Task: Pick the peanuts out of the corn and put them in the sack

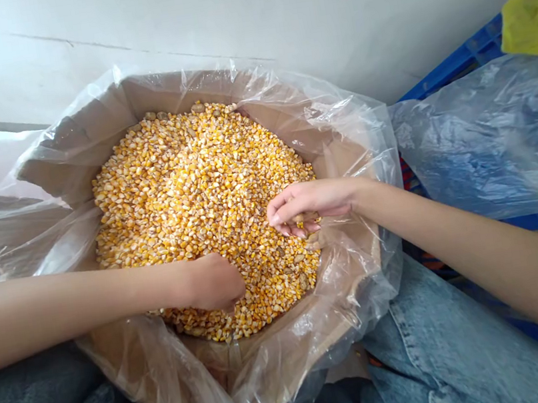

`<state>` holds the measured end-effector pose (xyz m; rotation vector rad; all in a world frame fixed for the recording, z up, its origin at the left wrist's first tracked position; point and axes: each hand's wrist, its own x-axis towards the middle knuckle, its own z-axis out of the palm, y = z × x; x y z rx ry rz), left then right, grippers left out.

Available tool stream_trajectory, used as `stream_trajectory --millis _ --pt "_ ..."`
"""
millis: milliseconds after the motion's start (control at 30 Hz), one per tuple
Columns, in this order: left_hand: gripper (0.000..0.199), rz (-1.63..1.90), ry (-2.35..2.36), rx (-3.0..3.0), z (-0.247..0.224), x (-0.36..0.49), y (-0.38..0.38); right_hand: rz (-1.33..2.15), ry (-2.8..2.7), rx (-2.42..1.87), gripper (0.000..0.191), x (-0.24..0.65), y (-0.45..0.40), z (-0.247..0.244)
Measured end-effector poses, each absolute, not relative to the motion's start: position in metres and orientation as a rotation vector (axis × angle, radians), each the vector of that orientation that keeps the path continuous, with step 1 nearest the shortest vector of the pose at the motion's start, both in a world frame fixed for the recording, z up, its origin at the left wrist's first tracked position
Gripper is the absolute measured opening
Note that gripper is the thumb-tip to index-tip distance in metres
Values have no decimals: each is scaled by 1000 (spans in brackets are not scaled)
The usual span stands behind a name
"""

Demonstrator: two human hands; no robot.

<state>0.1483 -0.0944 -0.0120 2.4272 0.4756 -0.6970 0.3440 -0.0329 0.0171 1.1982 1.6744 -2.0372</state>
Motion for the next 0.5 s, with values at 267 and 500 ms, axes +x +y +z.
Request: stream_trajectory --millis 267,500 --pt "33 -423 546 1167 -13 153 -66 -627 1912 1144 25 309 -61 -5" --pt "32 -279 581 709 -7 154 -61 -647 1871 1204 28 292 -68 -20"
